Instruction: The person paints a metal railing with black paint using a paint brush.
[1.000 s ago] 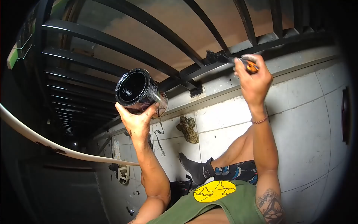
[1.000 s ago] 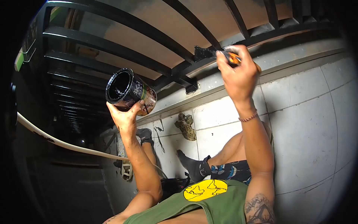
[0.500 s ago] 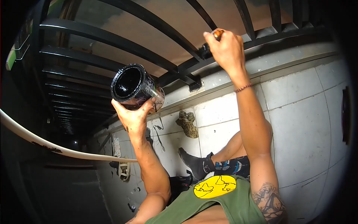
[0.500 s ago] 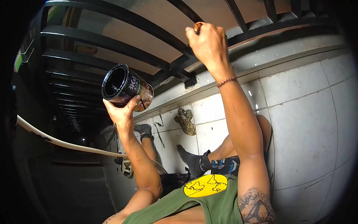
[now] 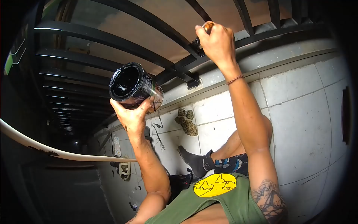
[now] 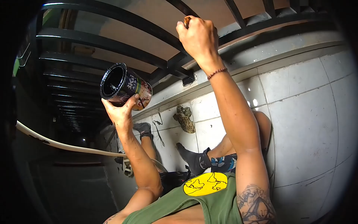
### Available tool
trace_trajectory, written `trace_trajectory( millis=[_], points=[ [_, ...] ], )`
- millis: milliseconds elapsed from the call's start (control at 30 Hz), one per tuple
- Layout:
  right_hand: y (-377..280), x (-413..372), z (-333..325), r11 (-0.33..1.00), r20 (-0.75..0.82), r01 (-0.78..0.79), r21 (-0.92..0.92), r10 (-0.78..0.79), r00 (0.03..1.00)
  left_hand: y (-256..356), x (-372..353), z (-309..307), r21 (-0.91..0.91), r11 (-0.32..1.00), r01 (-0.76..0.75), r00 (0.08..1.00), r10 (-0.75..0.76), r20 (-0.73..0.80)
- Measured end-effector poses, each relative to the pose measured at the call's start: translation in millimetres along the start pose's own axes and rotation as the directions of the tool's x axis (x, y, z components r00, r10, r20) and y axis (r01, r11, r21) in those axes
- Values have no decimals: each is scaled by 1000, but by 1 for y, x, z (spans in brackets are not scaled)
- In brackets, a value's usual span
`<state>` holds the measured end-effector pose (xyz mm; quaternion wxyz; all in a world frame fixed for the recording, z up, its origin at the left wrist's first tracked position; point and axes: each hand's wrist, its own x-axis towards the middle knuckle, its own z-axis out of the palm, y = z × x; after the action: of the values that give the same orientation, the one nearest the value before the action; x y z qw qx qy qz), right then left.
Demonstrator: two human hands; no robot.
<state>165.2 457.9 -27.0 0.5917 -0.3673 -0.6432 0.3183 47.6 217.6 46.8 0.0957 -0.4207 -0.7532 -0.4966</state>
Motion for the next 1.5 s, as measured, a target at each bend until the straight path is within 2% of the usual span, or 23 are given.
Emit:
trace_trajectory(
  millis=[100, 167, 233, 300, 333, 367, 400, 433, 500, 533, 633, 733, 767, 867, 900, 1000, 1100, 1167, 1233, 1267, 1367, 1433, 1500],
  points=[
    [-1, 13, -5, 982, 2, -154, 114, 154, 988, -2, -1, 0, -17, 1000, 14, 1000, -13, 3],
    [-4, 12, -23, 878, -55, -262, 400, 308, 950, -3, 0, 0, -53, 998, 16, 1000, -16, 2],
    [-9, 0, -46, 919, -178, -163, 358, 239, 955, -4, 0, -2, 49, 999, -4, 1000, 4, -6],
    [-11, -26, -60, 882, -190, -226, 413, 326, 926, -6, 0, -3, 25, 1000, 7, 1000, -7, 2],
    [4, -47, -59, 867, -95, -272, 418, 339, 936, -7, 0, -2, -5, 1000, 10, 1000, -10, 4],
    [5, -64, -58, 849, -28, -237, 473, 284, 959, -7, 0, 0, -13, 1000, 14, 1000, -14, -3],
    [20, -79, -53, 875, 23, -79, 477, 77, 997, -5, 0, 0, 16, 1000, 10, 1000, -10, -4],
    [18, -84, -59, 928, 128, 75, 366, -130, 983, -5, 0, -2, 50, 999, 3, 1000, -3, -2],
    [28, -83, -56, 900, 237, 331, 283, -400, 885, -4, 1, -4, 70, 998, -2, 1000, 2, -6],
    [30, -80, -54, 901, 241, 328, 284, -398, 885, -4, 1, -4, 67, 998, 14, 1000, -13, -7],
    [32, -47, -53, 768, 412, 591, 246, -635, 654, 0, 0, -4, 41, 998, 42, 999, -42, -9],
    [17, -20, -45, 617, 264, 762, 197, -782, 565, -1, -2, -5, 32, 998, 51, 999, -51, -8],
    [10, -18, -47, 614, 265, 765, 193, -783, 562, -2, -1, -5, 39, 999, 37, 999, -37, -10],
    [-2, -32, -57, 531, 55, 834, 150, -846, 530, 0, -1, -4, 4, 999, 53, 999, -53, 5],
    [2, -42, -56, 539, 78, 823, 178, -842, 534, 0, 0, -3, -2, 999, 47, 999, -47, 1],
    [20, -58, -53, 588, 383, 792, 164, -778, 498, -5, 0, -6, 21, 999, 36, 999, -37, 23],
    [27, -39, -41, 578, 414, 795, 186, -780, 470, 0, -1, -4, 26, 999, 46, 998, -47, 37],
    [13, -21, -39, 499, 379, 856, 139, -825, 420, 4, -2, -2, 15, 999, 44, 998, -45, 37],
    [-10, -9, -46, 386, 168, 918, 88, -914, 368, 4, -1, 0, -3, 999, 44, 998, -44, 37],
    [-17, -2, -53, 333, 138, 940, 78, -937, 321, 2, -2, 0, -7, 999, 50, 998, -50, 38],
    [-19, -8, -66, 391, 75, 912, 124, -920, 385, 1, -2, 0, -12, 999, 45, 998, -45, 40],
    [-8, -25, -67, 383, 206, 911, 155, -914, 349, 2, -1, 0, -18, 999, 31, 999, -31, 35],
    [10, -34, -62, 484, 460, 852, 200, -814, 355, 4, -3, -1, 40, 999, 26, 998, -28, 57]
  ],
)
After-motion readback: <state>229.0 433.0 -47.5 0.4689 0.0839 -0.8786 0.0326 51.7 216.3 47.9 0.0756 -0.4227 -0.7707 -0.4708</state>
